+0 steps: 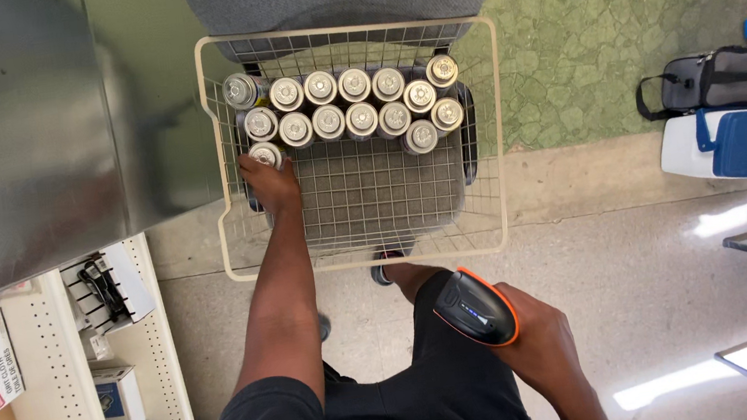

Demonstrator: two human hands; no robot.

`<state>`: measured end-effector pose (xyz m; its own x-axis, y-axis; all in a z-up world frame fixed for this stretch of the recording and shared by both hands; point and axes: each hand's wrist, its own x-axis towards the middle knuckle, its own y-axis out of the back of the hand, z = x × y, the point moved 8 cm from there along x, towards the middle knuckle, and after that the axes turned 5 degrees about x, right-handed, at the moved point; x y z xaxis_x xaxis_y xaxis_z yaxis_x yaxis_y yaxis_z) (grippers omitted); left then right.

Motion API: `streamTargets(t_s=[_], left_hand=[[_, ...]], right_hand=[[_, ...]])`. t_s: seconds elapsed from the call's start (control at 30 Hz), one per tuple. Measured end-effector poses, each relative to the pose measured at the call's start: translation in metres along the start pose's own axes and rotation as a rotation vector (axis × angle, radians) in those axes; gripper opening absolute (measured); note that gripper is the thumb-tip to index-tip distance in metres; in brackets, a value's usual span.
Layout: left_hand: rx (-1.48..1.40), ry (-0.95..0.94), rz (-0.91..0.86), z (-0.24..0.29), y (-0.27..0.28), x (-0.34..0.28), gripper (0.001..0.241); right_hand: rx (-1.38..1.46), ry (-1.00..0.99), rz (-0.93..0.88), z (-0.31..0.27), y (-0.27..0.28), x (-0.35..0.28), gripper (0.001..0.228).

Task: The person takes cans one at a time from a basket on a chair and places them onto a storage shelf while holding a handheld scanner.

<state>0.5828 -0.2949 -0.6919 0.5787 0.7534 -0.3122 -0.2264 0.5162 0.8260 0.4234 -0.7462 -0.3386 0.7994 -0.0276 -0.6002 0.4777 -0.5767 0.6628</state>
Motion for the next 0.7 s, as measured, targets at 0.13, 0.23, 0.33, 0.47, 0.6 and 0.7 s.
streamTargets(t_s=[0.13,0.23,0.33,0.47,0.6,0.7], left_hand=[[0.000,0.004,0.050,-0.010,-0.003,0.002,0.077],[-0.048,-0.125,0.053,-0.003,0.019,-0.010,0.082],[-0.293,-0.321,0.049,0.009,0.050,-0.034,0.069],[-0.831,-0.193,-0.338,0.012,0.084,-0.070,0.083],[-1.427,-0.204,-0.596,0.026,0.120,-0.113,0.090],[-1.590,-0.025,-0.731,0.002,0.111,-0.138,0.085]], right_hand=[[-0.017,-0.041,-0.044,0.006,-0.002,0.009,0.017],[-0.071,-0.046,-0.080,0.003,-0.004,0.018,0.018],[-0.099,0.051,-0.071,-0.017,0.005,0.021,0.030],[-0.096,0.128,-0.042,-0.048,0.019,0.021,0.031],[-0.083,0.238,-0.026,-0.074,0.023,0.020,0.030],[-0.130,0.129,-0.110,-0.097,0.023,0.012,0.033]])
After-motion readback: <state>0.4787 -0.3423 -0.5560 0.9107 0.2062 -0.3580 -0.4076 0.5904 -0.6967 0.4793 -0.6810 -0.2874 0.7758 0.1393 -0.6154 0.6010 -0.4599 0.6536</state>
